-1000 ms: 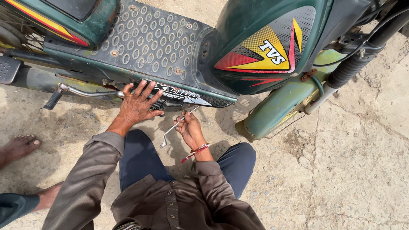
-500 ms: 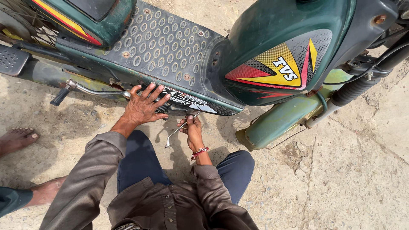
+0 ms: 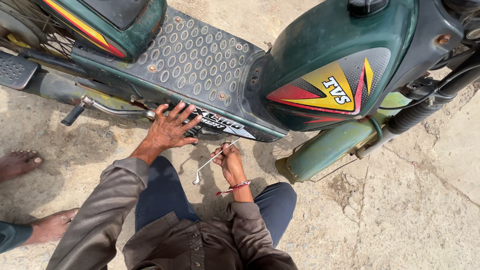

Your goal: The person uses a wrench to loosen and remove bolts from the side panel of a motorcycle. They then remove a small cylindrical component from the engine area and walk away with it.

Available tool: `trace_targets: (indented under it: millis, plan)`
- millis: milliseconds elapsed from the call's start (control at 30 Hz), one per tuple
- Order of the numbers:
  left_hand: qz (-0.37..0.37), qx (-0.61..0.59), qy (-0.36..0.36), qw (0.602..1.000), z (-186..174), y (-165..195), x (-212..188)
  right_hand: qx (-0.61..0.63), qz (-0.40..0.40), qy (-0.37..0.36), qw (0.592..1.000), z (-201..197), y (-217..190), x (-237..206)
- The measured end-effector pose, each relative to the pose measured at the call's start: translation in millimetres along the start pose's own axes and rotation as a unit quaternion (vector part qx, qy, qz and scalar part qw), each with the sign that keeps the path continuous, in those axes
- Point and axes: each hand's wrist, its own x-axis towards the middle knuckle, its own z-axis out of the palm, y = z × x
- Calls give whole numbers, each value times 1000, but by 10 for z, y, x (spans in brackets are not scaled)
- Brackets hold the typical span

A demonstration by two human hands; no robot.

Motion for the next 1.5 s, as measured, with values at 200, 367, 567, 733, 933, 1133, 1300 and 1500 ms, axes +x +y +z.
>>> trace_targets:
  millis: [200, 367, 567, 733, 933, 1133, 1300, 1500]
  plan:
    - [-2, 12, 0, 1000, -21, 0, -3, 234, 46, -92, 967, 30, -84, 80]
    - [-1, 5, -6, 1000, -40, -8, 16, -114, -63, -4, 992, 40, 137, 135]
    - [-6, 23, -12, 1000, -50, -14, 39, -64, -23, -12, 998, -11, 49, 87]
    - [-4, 17, -14, 1000, -44, 12, 25, 30, 27, -61, 997, -37, -26, 28]
    - [-3, 9, -6, 1000, -64, -4, 44, -183, -68, 52, 979, 74, 39, 80]
    - [0, 9, -17, 1000, -63, 7, 43, -108, -19, -14, 994, 24, -38, 55]
    - [1, 16, -4, 1000, -59, 0, 27, -295, -129, 71, 944, 79, -23, 131]
    - [4, 25, -8, 1000, -82, -7, 34, -445, -202, 149, 859, 17, -73, 28]
